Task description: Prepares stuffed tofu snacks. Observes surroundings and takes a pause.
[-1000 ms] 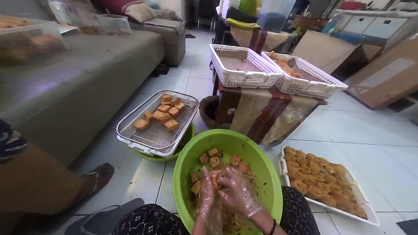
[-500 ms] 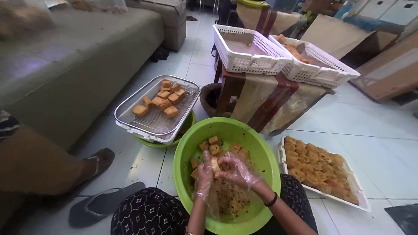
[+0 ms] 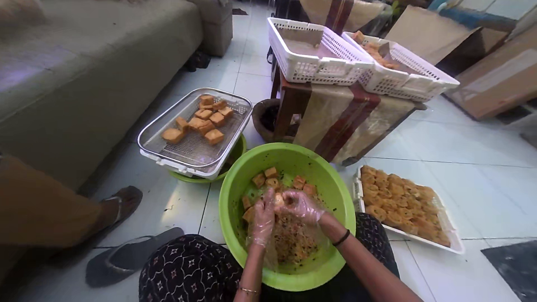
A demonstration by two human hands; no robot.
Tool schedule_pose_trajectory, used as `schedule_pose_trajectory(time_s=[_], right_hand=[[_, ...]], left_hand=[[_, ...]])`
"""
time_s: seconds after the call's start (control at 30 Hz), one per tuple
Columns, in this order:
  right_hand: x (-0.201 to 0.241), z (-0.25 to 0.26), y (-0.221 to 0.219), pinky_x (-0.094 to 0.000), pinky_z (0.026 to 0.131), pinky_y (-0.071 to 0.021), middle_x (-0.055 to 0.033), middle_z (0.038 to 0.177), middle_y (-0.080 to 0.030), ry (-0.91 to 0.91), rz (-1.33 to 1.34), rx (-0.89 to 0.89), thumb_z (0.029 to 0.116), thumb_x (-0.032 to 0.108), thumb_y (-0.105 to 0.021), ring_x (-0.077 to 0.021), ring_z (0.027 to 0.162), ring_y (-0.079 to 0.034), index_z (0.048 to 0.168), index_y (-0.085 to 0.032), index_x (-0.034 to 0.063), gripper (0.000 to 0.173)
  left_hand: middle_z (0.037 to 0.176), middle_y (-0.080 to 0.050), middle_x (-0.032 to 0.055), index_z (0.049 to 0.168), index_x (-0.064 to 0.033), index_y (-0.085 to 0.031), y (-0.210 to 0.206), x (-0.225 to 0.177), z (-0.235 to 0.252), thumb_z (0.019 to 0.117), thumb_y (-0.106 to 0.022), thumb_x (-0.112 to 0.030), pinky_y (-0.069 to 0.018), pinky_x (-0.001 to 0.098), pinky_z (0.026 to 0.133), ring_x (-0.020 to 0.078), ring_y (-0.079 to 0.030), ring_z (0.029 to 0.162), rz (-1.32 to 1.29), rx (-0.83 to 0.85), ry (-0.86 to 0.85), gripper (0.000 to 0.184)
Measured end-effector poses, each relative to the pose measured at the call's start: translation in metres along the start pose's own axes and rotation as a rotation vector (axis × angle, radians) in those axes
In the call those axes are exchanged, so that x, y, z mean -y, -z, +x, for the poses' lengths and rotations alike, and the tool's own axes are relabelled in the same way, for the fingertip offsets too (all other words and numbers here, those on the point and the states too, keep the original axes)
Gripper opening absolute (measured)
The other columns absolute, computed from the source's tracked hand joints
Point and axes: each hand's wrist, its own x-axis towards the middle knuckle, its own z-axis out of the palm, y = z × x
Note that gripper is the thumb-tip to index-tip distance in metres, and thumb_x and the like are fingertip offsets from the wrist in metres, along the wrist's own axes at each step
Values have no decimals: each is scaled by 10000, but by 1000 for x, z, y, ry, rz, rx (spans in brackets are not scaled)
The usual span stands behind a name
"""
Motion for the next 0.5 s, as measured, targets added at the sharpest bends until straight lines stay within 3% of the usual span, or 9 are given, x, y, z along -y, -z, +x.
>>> schedule_pose_trajectory(time_s=[0.07,0.13,0.2,0.27,0.37,0.43,0.5], right_hand=[[0,2,-2,-340,865,-527,-125,995,-665,-27,25,-67,894,232,-794,-171,906,-627,1109,-669,-31,361],[0,2,-3,-337,880,-547,-118,1058,-670,-2,121,-119,868,222,-820,-170,951,-648,1172,-644,-11,422],[-11,7,-4,-349,891,-582,-135,1189,-665,22,214,-111,945,216,-740,-184,1017,-680,1282,-611,4,418],[-43,19,-15,-362,986,-543,-154,1225,-679,35,111,-83,999,200,-660,-202,1099,-670,1263,-644,-10,338],[-71,17,-47,-526,1136,-426,-209,1365,-624,-34,-320,207,957,224,-692,-348,1297,-578,1350,-635,32,441],[-63,2,-63,-622,1090,-426,-250,1345,-618,-39,-480,353,915,268,-738,-428,1275,-570,1317,-649,23,479],[-49,-2,-60,-635,1082,-420,-294,1340,-602,-94,-495,402,950,187,-693,-465,1274,-560,1314,-626,-34,431]], left_hand=[[960,-675,177,1172,35,-652,-1,0,2,1071,-445,-464,-563,462,794,262,-663,836,30,-17,6,550],[967,-673,197,1175,59,-644,2,0,4,1078,-436,-447,-558,466,809,271,-661,849,-23,-71,50,556],[897,-641,197,1154,97,-620,5,2,8,1105,-357,-428,-558,418,714,246,-629,747,-157,-127,112,589],[851,-617,134,1212,42,-594,7,-1,9,1110,-331,-433,-522,325,560,173,-578,625,-380,-168,175,553],[862,-634,104,1279,-29,-600,9,-3,11,1089,-433,-400,-486,283,507,139,-563,593,-541,-147,176,449],[869,-639,89,1345,-64,-577,11,-4,10,1077,-490,-349,-470,245,482,112,-554,568,-561,-103,149,401],[797,-609,56,1317,-82,-597,14,-4,9,1074,-493,-358,-424,214,435,82,-505,512,-609,-82,169,382]])
